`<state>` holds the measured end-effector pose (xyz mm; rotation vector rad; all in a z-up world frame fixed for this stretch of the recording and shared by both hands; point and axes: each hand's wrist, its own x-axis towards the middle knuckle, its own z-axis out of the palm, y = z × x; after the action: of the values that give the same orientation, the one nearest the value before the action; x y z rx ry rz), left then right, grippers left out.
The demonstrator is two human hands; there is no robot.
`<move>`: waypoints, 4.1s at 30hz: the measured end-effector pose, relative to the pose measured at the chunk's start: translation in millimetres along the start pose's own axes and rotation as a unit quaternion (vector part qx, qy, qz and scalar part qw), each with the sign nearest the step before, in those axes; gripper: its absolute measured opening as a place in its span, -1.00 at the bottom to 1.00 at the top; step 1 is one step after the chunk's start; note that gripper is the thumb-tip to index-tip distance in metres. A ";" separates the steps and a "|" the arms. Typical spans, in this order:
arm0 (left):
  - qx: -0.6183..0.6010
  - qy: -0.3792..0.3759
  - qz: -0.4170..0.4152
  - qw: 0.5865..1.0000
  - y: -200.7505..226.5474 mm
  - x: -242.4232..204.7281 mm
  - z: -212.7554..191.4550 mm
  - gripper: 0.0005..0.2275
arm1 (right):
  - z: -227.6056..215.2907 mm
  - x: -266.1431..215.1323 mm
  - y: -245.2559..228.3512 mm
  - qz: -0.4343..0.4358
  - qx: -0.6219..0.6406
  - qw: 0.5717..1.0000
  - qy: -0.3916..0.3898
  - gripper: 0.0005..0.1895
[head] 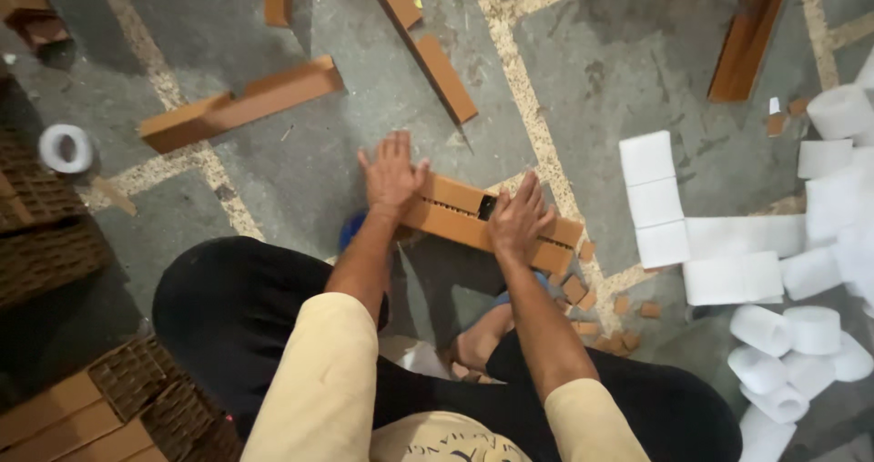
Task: The person sits on the floor and assembles flat cardboard pieces into small rectangular boxes. They fold the flaps, press the edges to secure the shape, and place the finished boxes into a nearby stack.
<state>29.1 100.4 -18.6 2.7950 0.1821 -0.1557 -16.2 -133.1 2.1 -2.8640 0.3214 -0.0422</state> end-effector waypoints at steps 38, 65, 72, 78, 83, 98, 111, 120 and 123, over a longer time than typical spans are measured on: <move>0.001 -0.064 0.100 0.993 45.9 -31.2 2.0 -0.27 | -34.8 9.8 50.6 -0.099 0.033 0.985 -0.134 -0.44; -0.257 -0.040 -0.403 0.877 -45.5 1.6 25.5 -0.26 | 9.7 36.4 169.3 0.506 0.440 0.742 -0.001 -0.14; -0.346 -0.050 -0.216 0.912 -64.7 -8.4 32.2 -0.25 | -28.6 13.9 139.5 0.418 0.504 0.746 -0.121 0.04; -0.673 0.044 -0.177 0.717 -61.1 -7.1 7.1 -0.42 | -52.0 9.3 149.1 0.346 0.665 0.657 0.079 -0.04; -0.488 0.056 -0.207 0.846 -59.1 -21.9 7.6 -0.45 | -48.6 -16.4 141.3 0.302 0.619 0.725 0.023 -0.22; -0.196 0.100 -0.131 0.967 -19.9 -38.2 -25.3 -0.57 | -10.8 -27.7 139.6 0.284 0.168 0.943 0.045 -0.32; -0.016 -0.003 0.203 0.979 112.7 -35.0 27.9 -0.69 | 1.6 -1.1 4.1 -0.036 0.014 0.999 -0.003 -0.51; 0.010 0.006 0.209 0.978 106.3 -40.9 15.3 -0.68 | -2.9 -2.6 2.7 -0.038 0.012 0.999 -0.027 -0.52; -0.001 0.006 0.200 0.980 115.5 -20.0 23.0 -0.68 | -3.9 13.2 -0.6 -0.040 0.023 0.999 0.003 -0.53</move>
<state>24.1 -17.6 -0.4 2.7634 -0.3772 -0.0394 -3.5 -136.4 6.1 -2.8299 0.2037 -0.0717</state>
